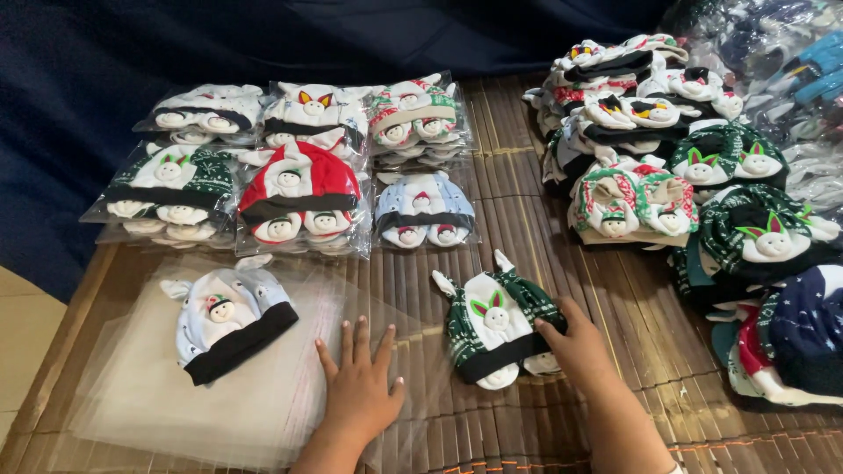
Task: Packaging knitted baby hats and booties into clear plastic bags
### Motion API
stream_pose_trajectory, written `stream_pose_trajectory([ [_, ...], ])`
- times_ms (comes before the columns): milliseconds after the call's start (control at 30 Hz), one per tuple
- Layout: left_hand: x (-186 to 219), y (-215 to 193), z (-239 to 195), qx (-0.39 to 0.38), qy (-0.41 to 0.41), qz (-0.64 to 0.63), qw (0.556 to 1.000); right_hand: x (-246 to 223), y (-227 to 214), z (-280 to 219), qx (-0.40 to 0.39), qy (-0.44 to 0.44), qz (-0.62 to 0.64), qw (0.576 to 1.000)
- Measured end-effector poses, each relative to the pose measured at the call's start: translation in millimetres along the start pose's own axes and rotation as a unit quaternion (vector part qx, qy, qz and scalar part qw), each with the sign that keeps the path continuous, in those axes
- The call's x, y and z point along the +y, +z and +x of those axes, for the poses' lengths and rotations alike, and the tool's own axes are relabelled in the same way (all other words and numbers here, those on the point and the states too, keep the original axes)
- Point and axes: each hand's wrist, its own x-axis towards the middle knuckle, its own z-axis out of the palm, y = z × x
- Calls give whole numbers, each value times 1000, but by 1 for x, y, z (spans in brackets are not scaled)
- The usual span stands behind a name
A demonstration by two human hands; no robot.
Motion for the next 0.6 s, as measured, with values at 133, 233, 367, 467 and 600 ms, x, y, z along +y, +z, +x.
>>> stream_pose_trajectory([
  [133, 4, -43, 29, -295, -29, -133, 946, 26, -11, 15, 5, -28, -69, 997],
  [233, 4, -46, 37, -312, -31, -154, 937, 16, -11, 10, -6, -27, -48, 998],
  [367, 19, -45, 54, -237, 0, -158, 959, 1, -6, 4, -17, -60, -90, 994],
  [467, 39, -64, 73, -297, 25, -182, 937, -16, -4, -7, -16, -37, -181, 983],
  [600, 61, -32, 67, -203, 63, -208, 955, -1, 3, -3, -7, -42, -230, 972],
])
